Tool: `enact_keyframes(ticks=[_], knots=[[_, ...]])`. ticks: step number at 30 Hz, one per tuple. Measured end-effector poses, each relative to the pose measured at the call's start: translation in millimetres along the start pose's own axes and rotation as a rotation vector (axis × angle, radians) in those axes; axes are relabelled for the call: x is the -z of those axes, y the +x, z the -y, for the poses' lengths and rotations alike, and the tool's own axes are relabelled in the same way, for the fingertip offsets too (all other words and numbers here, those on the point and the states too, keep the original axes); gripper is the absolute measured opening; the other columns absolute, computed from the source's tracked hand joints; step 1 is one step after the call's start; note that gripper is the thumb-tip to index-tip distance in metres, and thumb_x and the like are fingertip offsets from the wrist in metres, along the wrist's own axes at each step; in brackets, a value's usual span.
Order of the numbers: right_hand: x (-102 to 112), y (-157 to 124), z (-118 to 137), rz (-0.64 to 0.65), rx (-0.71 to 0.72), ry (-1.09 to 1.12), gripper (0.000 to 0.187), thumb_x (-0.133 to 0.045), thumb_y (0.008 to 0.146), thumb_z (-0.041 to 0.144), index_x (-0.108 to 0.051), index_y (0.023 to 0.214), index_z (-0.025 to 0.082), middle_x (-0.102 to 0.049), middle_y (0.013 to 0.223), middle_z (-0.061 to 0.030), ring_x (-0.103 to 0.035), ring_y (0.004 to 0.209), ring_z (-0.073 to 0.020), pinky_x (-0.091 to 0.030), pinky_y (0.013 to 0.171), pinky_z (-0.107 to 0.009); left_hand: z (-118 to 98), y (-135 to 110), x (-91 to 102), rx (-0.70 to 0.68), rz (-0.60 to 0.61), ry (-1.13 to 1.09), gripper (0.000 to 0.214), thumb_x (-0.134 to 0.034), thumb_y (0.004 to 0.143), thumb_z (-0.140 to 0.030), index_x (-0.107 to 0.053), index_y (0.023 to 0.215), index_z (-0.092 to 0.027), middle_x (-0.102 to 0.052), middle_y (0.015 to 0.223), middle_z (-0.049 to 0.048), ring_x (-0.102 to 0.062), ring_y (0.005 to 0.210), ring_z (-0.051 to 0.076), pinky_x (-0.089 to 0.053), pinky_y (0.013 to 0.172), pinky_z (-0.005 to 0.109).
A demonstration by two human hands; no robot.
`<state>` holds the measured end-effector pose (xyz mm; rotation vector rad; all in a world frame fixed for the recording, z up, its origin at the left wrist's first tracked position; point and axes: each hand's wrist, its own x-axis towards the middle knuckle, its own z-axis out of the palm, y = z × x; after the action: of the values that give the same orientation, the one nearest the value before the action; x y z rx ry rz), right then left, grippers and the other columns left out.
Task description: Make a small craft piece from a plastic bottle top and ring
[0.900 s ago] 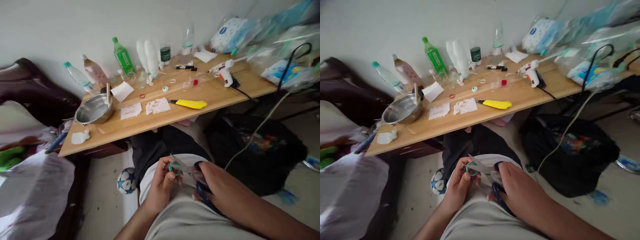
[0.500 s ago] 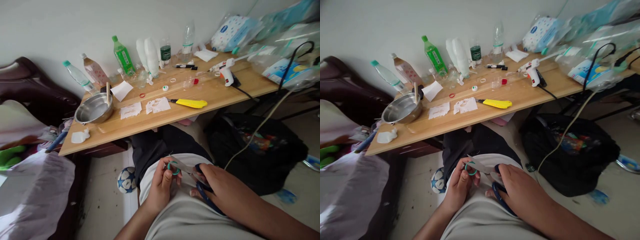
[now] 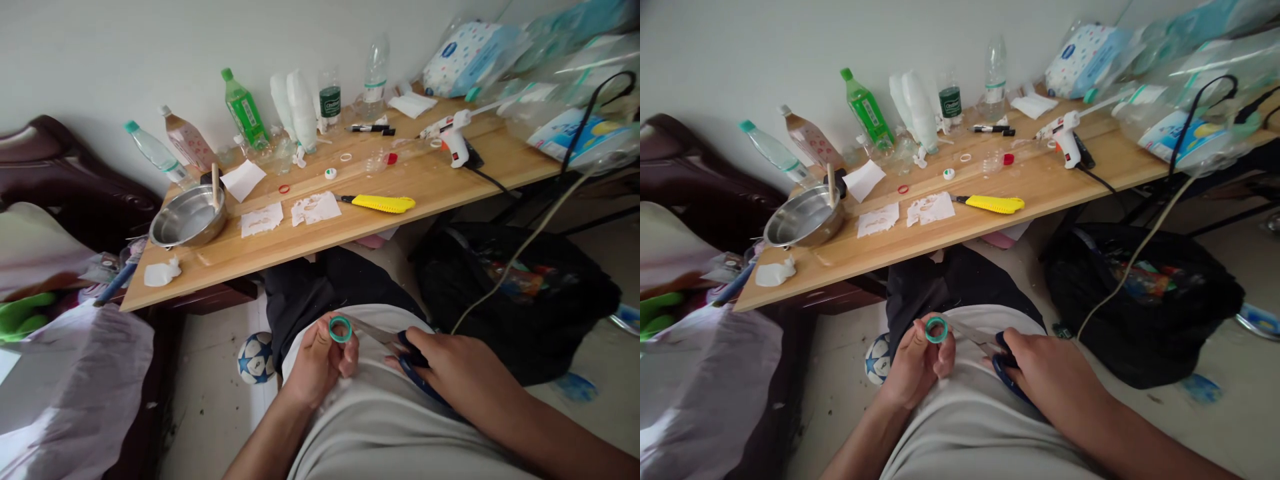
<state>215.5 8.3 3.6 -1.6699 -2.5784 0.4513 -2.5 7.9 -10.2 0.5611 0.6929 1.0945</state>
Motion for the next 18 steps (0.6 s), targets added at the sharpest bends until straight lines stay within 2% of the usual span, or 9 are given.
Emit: enact_keyframes(ticks=[2, 4, 7, 10, 14, 18], knots=[[0.6, 1.7, -3.0, -0.007, -0.018, -0.026, 0.034, -0.064, 0.089, 0.053, -0.054, 0.075, 0.024, -0.07, 0.061, -0.0011, -0.072, 0.055, -0.0266, -0.037, 0.045, -0.03, -4.5, 1.1, 0.9, 0.067, 0.015, -0.049, 0.044, -0.052, 0.094, -0.055, -0.06, 0.084, -0.013, -0.054, 0.058, -0.0007, -0.041, 0.042, 0.006, -0.033, 0.041, 0.017], [2.8, 3.7, -5.1, -0.011, -0.029, 0.024, 0.031, -0.066, 0.088, 0.05, -0.054, 0.077, 0.023, -0.071, 0.066, -0.0018, -0.072, 0.06, -0.026, -0.04, 0.048, -0.03, -10.0, 1.6, 0.6, 0.073, 0.034, -0.078, 0.042, -0.056, 0.093, -0.054, -0.063, 0.09, -0.012, -0.057, 0.061, 0.0002, -0.045, 0.042, 0.006, -0.036, 0.041, 0.017], [8.4, 5.5, -5.3, 0.053, -0.044, 0.158, 0.017, -0.069, 0.086, 0.029, -0.053, 0.085, 0.022, -0.073, 0.078, -0.0029, -0.073, 0.072, -0.0239, -0.047, 0.058, -0.029, -17.7, 1.2, -2.3, 0.033, 0.056, -0.087, 0.038, -0.065, 0.088, -0.048, -0.065, 0.102, -0.013, -0.066, 0.08, 0.0052, -0.058, 0.056, 0.01, -0.048, 0.051, 0.02], [13.5, 4.5, -1.8, 0.121, -0.029, 0.281, 0.016, -0.064, 0.081, 0.016, -0.051, 0.087, 0.021, -0.071, 0.086, -0.0048, -0.071, 0.081, -0.0232, -0.051, 0.067, -0.031, -20.2, 0.0, -5.1, 0.02, 0.05, -0.06, 0.037, -0.071, 0.085, -0.044, -0.066, 0.104, -0.012, -0.068, 0.093, 0.0083, -0.064, 0.072, 0.013, -0.054, 0.064, 0.024], [16.7, 1.6, 4.1, 0.092, 0.025, 0.345, 0.026, -0.065, 0.079, 0.022, -0.05, 0.1, 0.018, -0.065, 0.103, -0.0123, -0.065, 0.099, -0.0278, -0.052, 0.082, -0.038, -14.7, 0.1, -5.2, 0.019, 0.027, -0.057, 0.038, -0.075, 0.082, -0.042, -0.066, 0.104, -0.013, -0.065, 0.083, 0.0034, -0.063, 0.067, 0.012, -0.054, 0.06, 0.023], [17.6, 1.7, 7.7, 0.153, 0.002, 0.367, 0.025, -0.067, 0.08, 0.027, -0.051, 0.097, 0.018, -0.065, 0.099, -0.0105, -0.064, 0.1, -0.0281, -0.051, 0.082, -0.039, -7.7, 1.6, -3.9, 0.003, 0.018, -0.027, 0.033, -0.067, 0.088, -0.046, -0.063, 0.099, -0.015, -0.067, 0.073, 0.0022, -0.062, 0.058, 0.012, -0.052, 0.055, 0.022]])
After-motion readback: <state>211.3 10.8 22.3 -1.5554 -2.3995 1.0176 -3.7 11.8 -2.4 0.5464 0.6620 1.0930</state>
